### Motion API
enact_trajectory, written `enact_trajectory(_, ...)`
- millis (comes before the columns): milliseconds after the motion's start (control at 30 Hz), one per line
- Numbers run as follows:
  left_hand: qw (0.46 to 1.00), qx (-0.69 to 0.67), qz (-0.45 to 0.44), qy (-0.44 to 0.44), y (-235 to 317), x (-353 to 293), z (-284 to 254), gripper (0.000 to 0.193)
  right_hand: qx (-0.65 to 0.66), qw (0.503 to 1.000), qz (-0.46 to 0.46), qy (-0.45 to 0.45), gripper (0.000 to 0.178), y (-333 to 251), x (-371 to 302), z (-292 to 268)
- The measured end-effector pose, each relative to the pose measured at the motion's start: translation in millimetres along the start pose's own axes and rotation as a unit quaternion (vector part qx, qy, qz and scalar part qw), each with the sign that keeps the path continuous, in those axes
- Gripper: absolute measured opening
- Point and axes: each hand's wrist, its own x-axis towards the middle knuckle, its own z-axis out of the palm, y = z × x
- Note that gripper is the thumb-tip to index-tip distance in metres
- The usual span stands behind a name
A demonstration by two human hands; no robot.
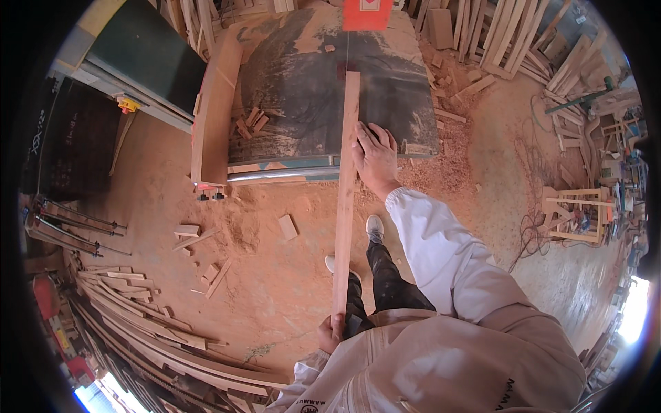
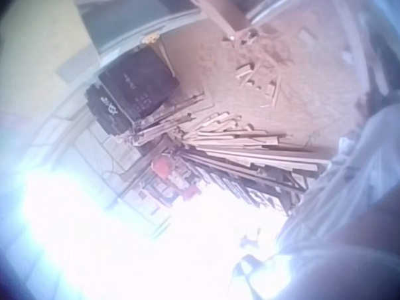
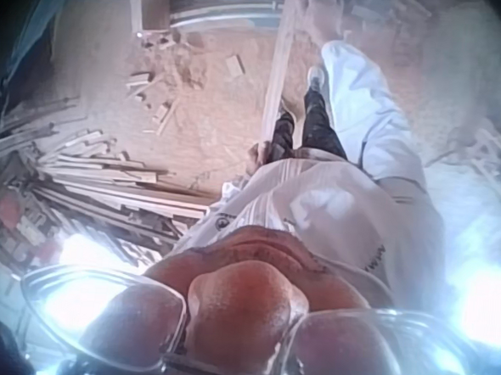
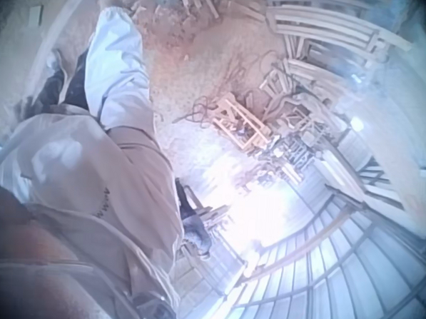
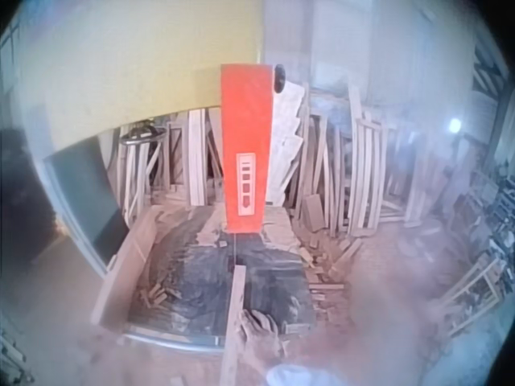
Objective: The person feeds long wooden planks through a table saw, guiding them with both hands to cut them into shorter pieces. The cut pieces are set aside on the saw table as the person continues to process additional planks.
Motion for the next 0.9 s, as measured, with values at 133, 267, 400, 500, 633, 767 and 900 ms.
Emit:
enact_trajectory(133,1.0,-0.015,0.004,-0.01,0.7,-0.7,-2.0,0.056,0.001,1.0,0.0,-0.003,0.046,-1.5,0.2,0.4)
enact_trajectory(267,1.0,-0.006,0.015,-0.002,18.6,-2.6,-4.2,0.055,-0.009,1.0,0.003,-0.004,0.046,-0.6,-1.2,2.0)
enact_trajectory(400,1.0,0.0,0.013,-0.005,6.2,0.0,-9.1,0.056,-0.008,1.0,0.008,-0.006,0.046,-3.2,-2.4,2.6)
enact_trajectory(500,1.0,0.005,0.008,-0.005,-2.7,1.1,-9.9,0.056,-0.006,1.0,0.009,-0.005,0.046,-3.4,-1.5,3.0)
enact_trajectory(633,1.0,0.007,0.006,-0.004,2.8,1.7,-8.7,0.056,-0.009,1.0,0.012,-0.004,0.046,-1.8,-1.5,4.0)
enact_trajectory(767,1.0,0.016,0.005,0.002,1.1,1.0,-9.0,0.056,-0.008,1.0,0.009,-0.001,0.046,-1.6,-2.1,5.1)
enact_trajectory(900,1.0,0.021,-0.003,0.006,1.0,1.0,-9.0,0.057,-0.004,1.0,0.01,0.003,0.046,-2.1,-1.9,5.0)
